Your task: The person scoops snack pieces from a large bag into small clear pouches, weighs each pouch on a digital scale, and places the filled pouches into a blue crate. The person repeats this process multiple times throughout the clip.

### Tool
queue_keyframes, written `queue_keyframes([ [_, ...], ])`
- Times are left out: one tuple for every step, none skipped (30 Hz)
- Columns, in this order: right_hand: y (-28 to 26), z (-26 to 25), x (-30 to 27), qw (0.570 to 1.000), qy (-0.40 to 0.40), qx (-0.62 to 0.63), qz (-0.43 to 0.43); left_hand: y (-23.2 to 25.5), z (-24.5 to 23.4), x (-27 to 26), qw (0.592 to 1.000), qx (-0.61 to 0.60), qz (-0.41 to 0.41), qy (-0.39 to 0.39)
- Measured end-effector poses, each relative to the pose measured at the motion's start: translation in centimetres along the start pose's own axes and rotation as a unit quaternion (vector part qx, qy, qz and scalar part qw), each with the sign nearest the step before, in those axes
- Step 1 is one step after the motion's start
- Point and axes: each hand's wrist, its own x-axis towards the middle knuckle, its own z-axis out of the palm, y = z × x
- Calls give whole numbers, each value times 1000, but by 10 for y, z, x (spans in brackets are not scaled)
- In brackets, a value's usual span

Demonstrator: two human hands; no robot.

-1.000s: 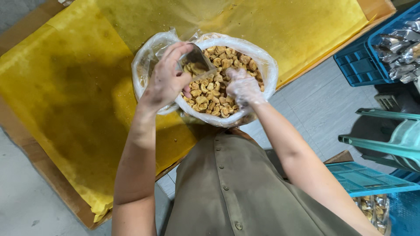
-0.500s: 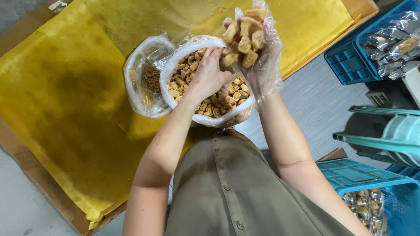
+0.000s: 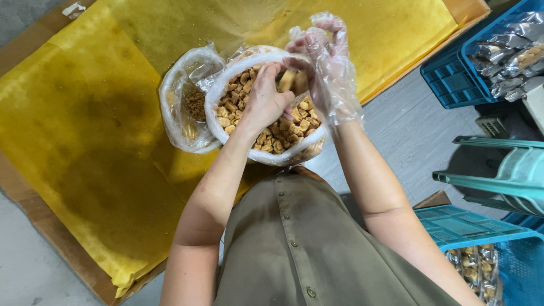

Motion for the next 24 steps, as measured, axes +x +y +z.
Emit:
queue_keyframes([
  [-3, 3, -1, 999, 3, -49, 14, 2, -3, -1, 1000, -6, 1, 1],
  [-7, 6, -3, 995, 5, -98, 28, 5, -6, -3, 1000, 10, -10, 2],
  [-10, 7, -5, 988, 8, -146, 42, 9, -11, -7, 999, 25, -22, 4],
  [-14, 6, -5, 988, 3, -151, 21, 15, -15, -11, 999, 40, -35, 5],
  [-18, 4, -4, 988, -3, -156, -2, 20, -20, -18, 997, 72, -11, 3],
  [-21, 1, -2, 987, -8, -162, -24, 26, -25, -27, 995, 103, 12, 1],
  [-24, -4, 2, 994, -14, -104, -31, 33, -30, -35, 990, 135, 37, -1],
  [-29, -11, 9, 998, -21, -46, -39, 39, -36, -43, 990, 126, 60, -18],
  [-28, -18, 13, 999, -26, 12, -45, 44, -41, -49, 989, 118, 82, -35],
  [-25, -25, 16, 1000, -10, -11, -16, 49, -45, -53, 987, 109, 103, -53],
  [-20, -34, 16, 999, 6, -36, 17, 52, -47, -53, 989, 125, 60, -54],
  [-15, -43, 16, 997, 21, -61, 50, 55, -48, -52, 988, 141, 18, -56],
  [-9, -52, 13, 983, 13, -153, 101, 59, -53, -45, 985, 161, -16, -56],
  [-2, -60, 10, 958, 5, -244, 151, 61, -57, -41, 986, 153, 19, -57],
  [6, -68, 11, 960, 12, -224, 167, 59, -61, -44, 987, 144, 45, -57],
  [16, -74, 10, 962, 19, -203, 183, 56, -64, -46, 987, 134, 71, -58],
  [25, -79, 10, 963, 25, -182, 198, 53, -66, -46, 989, 125, 55, -53],
  [33, -83, 11, 955, 14, -205, 215, 50, -69, -47, 991, 117, 38, -48],
  [41, -87, 9, 944, 2, -229, 237, 45, -69, -51, 994, 105, 18, -40],
  [46, -90, 7, 933, -10, -252, 258, 42, -68, -57, 993, 112, 10, -28],
  [47, -90, 12, 908, -27, -332, 254, 43, -70, -60, 992, 123, 11, -18],
  [49, -90, 16, 877, -43, -410, 248, 47, -71, -61, 991, 135, 11, -9],
  [51, -90, 16, 837, -61, -485, 245, 49, -72, -66, 991, 132, -16, 9],
  [56, -89, 18, 822, -75, -513, 234, 51, -75, -70, 990, 130, -43, 26],
])
